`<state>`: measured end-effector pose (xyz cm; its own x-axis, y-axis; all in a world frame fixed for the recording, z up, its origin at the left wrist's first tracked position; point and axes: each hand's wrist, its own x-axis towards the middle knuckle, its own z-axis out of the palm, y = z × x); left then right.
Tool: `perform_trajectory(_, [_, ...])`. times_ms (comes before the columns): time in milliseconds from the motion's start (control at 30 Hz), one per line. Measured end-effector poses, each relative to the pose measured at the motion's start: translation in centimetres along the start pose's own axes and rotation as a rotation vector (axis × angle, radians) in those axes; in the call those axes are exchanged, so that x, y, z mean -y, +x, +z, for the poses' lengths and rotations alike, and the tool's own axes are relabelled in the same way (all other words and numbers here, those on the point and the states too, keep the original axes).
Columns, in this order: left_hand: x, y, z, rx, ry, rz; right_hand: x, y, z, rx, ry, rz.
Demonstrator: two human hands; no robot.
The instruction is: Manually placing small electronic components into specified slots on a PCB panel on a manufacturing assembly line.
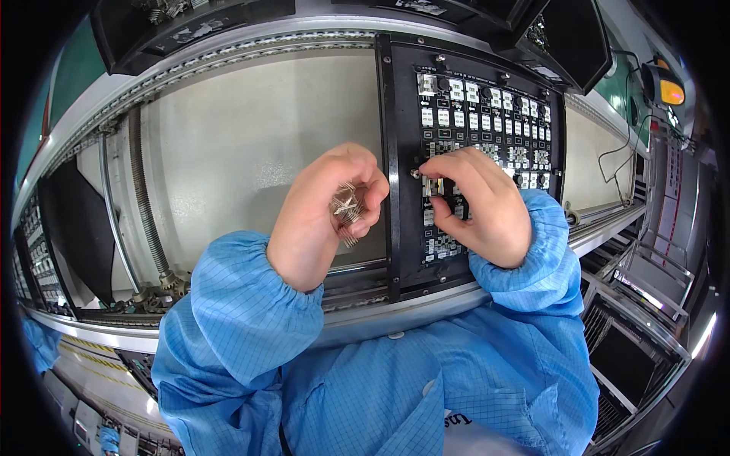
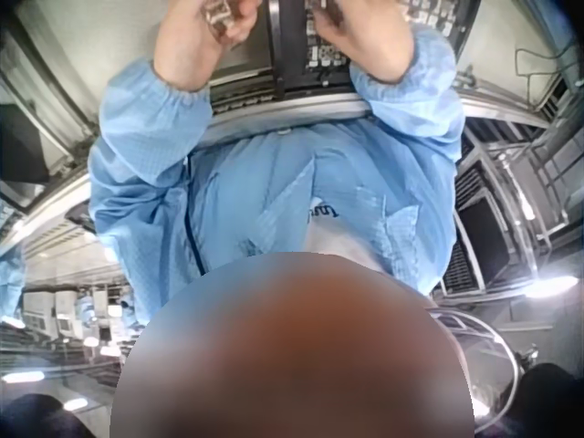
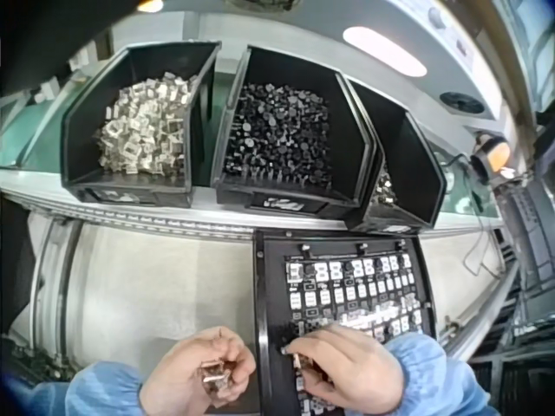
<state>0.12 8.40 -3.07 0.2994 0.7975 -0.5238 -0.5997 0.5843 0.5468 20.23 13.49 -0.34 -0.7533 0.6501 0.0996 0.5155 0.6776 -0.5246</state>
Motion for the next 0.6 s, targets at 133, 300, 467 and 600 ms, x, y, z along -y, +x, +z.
perform_trajectory(133, [0.3,-0.5,0.2,-0.025,0.100,0.017,0.2,-0.4,-0.2,-0.063,0.196,0.028])
perform_trajectory(300, [1.1,-0.8,0.7,0.028,0.311,0.127,0.0,-0.8,-0.1,-0.166,0.388,-0.064])
perform_trajectory(467, [1.9,-0.6,0.6,0.115,0.397,0.218,-0.2,-0.9,0.2,-0.173,0.432,-0.132])
perform_trajectory(600, [1.7,-0.6,0.6,0.131,0.397,0.157,-0.3,-0.9,0.5,-0.177,0.453,-0.180])
